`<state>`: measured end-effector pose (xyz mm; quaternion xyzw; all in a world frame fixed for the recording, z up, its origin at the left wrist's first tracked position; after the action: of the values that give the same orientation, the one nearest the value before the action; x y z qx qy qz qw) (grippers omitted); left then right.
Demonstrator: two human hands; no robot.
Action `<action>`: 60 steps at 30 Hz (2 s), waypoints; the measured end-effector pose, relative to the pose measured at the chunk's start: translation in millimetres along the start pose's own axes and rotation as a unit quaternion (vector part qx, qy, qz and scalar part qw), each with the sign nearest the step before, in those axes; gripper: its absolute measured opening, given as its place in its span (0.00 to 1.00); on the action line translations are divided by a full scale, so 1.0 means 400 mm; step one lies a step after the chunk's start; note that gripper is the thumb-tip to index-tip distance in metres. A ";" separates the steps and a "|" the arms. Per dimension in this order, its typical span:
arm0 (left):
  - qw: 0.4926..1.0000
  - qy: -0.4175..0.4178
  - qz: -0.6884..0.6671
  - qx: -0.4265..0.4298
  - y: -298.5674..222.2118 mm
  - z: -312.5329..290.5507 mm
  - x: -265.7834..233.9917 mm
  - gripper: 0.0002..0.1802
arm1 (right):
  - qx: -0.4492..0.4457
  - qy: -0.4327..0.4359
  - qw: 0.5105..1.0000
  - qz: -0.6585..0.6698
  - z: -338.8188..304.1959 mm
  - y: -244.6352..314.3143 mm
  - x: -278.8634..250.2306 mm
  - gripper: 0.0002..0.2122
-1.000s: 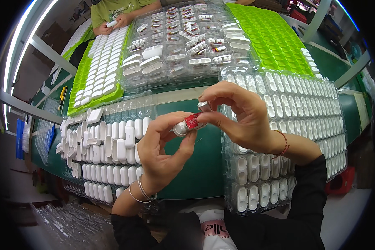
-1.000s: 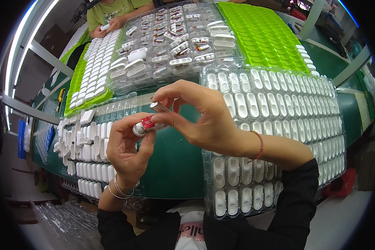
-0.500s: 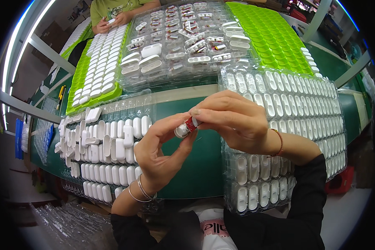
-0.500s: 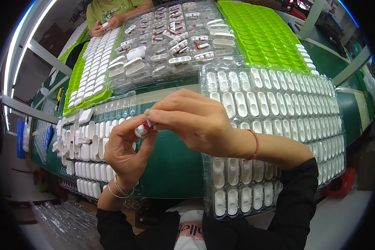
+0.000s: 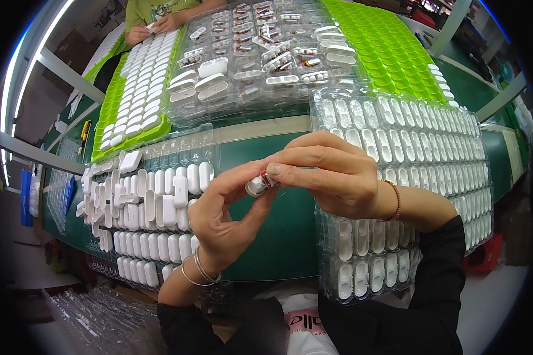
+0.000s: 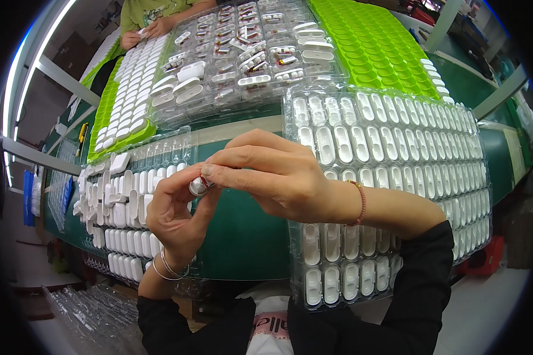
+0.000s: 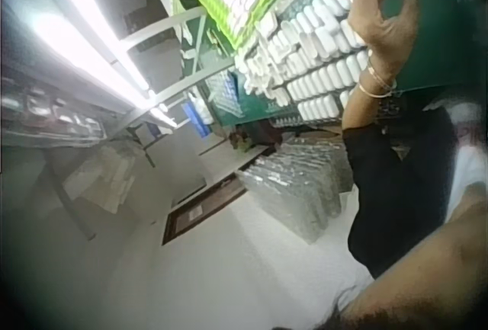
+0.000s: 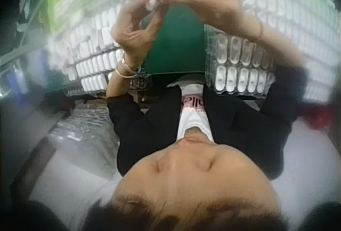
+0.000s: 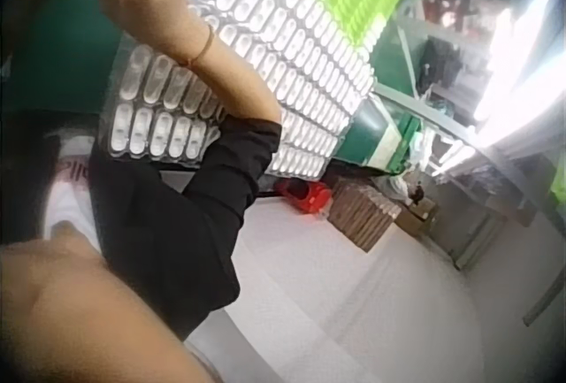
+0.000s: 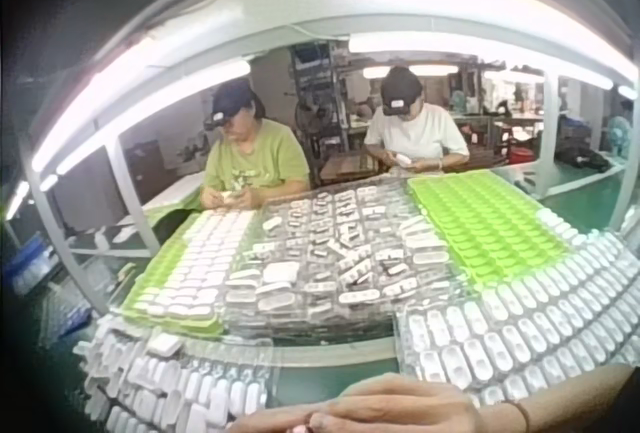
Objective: The person assembles small white electronic devices by inserting red-wired components into white oval casings. They retrieve trays of casings from a cardboard box, place them on the table, and repeatedly open the casings to insert components before closing them.
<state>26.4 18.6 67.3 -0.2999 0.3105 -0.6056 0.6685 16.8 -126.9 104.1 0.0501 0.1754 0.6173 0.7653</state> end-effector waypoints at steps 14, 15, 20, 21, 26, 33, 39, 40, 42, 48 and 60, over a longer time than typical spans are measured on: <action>0.991 -0.023 -0.083 -0.101 0.033 -0.017 -0.013 0.19 | 0.051 -0.039 0.997 0.042 -0.027 -0.014 0.010 0.17; 0.981 -0.022 -0.110 -0.160 0.039 -0.015 -0.003 0.19 | 0.047 -0.035 0.998 0.031 -0.033 -0.021 0.008 0.16; 0.937 0.012 -0.175 -0.301 0.039 0.001 0.025 0.17 | -0.105 0.014 0.992 -0.063 -0.026 0.017 0.005 0.14; 0.937 0.041 -0.155 -0.311 0.053 0.005 0.033 0.17 | -0.122 0.015 0.990 -0.074 -0.034 0.013 0.006 0.14; 0.935 0.092 -0.145 -0.312 0.107 0.033 0.042 0.16 | -0.061 0.008 0.994 -0.090 -0.022 -0.013 0.012 0.17; 0.950 -0.051 0.306 0.020 0.282 0.470 -0.047 0.15 | 0.090 0.041 0.985 -0.138 -0.018 -0.108 0.001 0.24; 0.846 -0.107 0.506 0.130 0.463 0.624 -0.084 0.09 | 0.113 0.068 0.985 -0.114 -0.053 -0.133 0.033 0.17; 0.855 -0.079 0.494 0.138 0.462 0.605 -0.042 0.08 | 0.114 0.068 0.985 -0.115 -0.059 -0.141 0.030 0.16; 0.866 -0.025 0.473 0.159 0.447 0.574 0.022 0.07 | 0.111 0.064 0.986 -0.111 -0.065 -0.143 0.028 0.15; 0.919 0.165 0.344 0.102 0.427 0.491 0.212 0.08 | 0.142 0.079 0.983 -0.089 -0.100 -0.155 0.035 0.11; 0.723 0.205 0.593 0.289 0.576 0.547 0.314 0.06 | 0.136 0.122 0.979 -0.090 -0.124 -0.149 0.059 0.10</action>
<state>349.5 -81.1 18.8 0.2845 0.3643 -0.1931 0.8655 59.7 -124.8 35.5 0.0620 0.3530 0.5181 0.7766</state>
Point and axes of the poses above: each hand's wrist, its own z-axis towards the middle knuckle, its own x-axis out of the palm, y = z × x, the point moved 9 cm from there along z, towards the middle knuckle, and after that the axes turned 15 degrees about -y, right-handed, at the moved point
